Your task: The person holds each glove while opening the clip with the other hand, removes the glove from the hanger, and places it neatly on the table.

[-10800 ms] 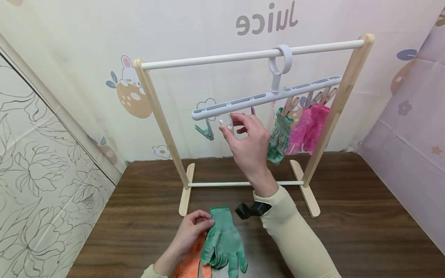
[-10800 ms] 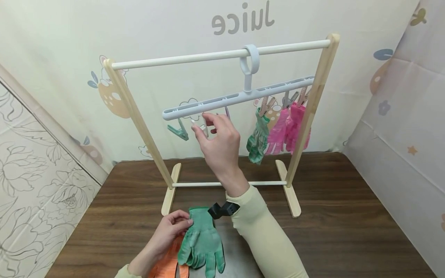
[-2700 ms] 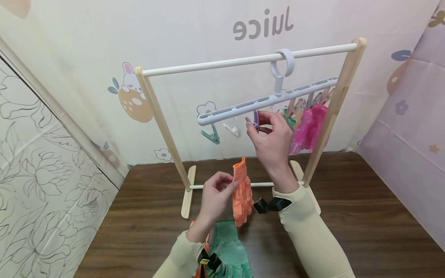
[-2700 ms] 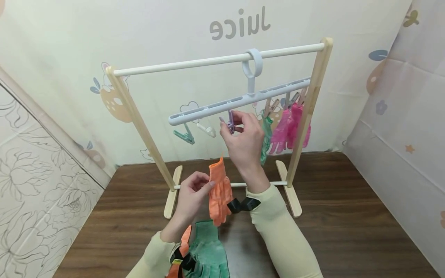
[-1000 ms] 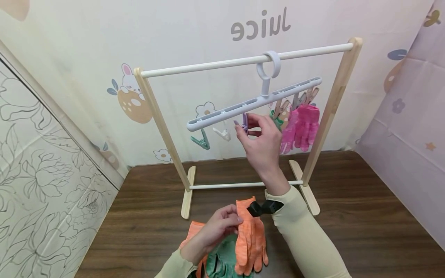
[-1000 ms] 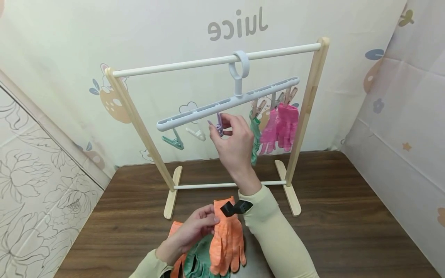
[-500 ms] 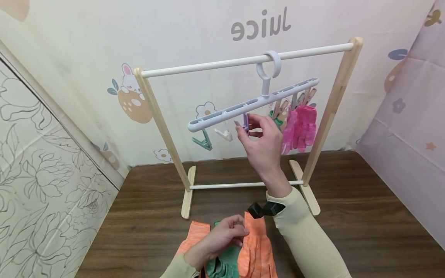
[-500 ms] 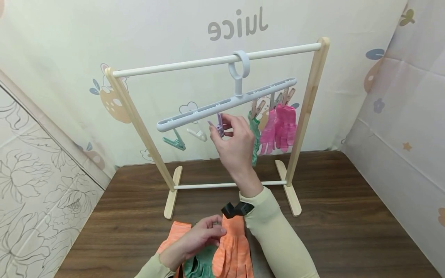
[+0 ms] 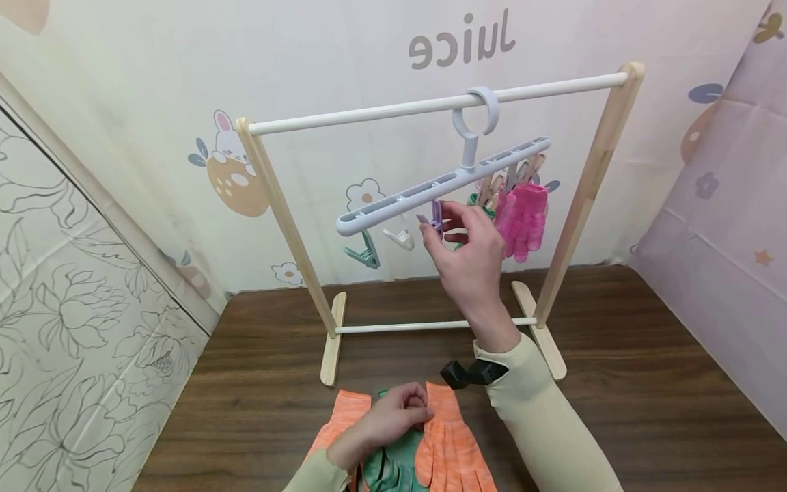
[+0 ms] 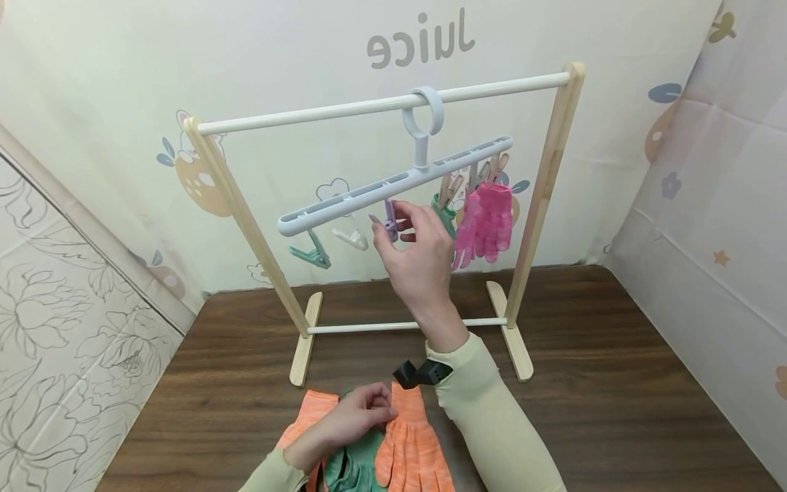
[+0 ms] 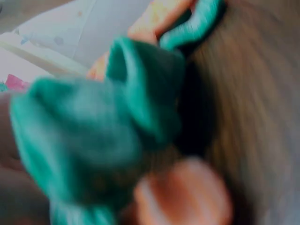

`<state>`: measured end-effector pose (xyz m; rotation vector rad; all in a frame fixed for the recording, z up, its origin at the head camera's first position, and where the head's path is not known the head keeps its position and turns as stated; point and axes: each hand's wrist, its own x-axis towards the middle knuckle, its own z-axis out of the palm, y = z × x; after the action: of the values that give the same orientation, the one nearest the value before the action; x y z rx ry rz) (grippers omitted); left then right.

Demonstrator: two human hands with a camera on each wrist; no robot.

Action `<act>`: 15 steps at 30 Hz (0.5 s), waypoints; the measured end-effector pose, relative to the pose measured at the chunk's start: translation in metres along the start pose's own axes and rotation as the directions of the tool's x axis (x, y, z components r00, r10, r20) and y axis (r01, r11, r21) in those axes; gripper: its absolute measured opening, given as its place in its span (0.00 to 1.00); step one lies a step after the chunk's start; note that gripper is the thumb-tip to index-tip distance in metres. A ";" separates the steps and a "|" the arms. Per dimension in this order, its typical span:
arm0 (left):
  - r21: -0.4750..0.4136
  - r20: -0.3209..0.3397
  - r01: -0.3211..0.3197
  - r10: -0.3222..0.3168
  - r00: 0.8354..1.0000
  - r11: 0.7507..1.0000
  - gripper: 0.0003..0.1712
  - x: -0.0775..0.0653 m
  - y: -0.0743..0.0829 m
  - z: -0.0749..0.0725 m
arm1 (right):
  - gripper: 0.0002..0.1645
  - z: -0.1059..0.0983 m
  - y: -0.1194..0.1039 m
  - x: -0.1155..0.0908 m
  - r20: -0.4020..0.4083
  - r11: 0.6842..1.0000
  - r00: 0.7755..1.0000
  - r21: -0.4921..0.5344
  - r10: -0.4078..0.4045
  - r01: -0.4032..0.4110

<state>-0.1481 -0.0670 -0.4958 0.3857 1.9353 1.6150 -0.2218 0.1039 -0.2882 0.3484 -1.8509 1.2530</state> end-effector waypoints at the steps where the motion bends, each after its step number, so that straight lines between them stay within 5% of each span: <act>1: 0.005 0.004 0.000 0.000 1.000 1.000 0.06 0.001 -0.001 -0.001 | 0.22 0.000 0.000 0.000 0.001 1.000 1.000 -0.001 -0.002 0.002; 6: 0.052 -0.003 -0.006 0.006 1.000 0.999 0.06 0.002 -0.003 -0.003 | 0.21 -0.002 0.003 -0.002 0.002 1.000 1.000 -0.007 -0.012 0.012; 15: 0.203 -0.126 -0.070 0.097 0.987 0.977 0.07 0.002 -0.005 0.000 | 0.20 -0.002 0.004 -0.001 0.018 1.000 1.000 -0.008 -0.012 0.012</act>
<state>-0.1489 -0.0667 -0.5011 0.4521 2.2196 1.5393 -0.2230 0.1079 -0.2909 0.3670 -1.8662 1.2378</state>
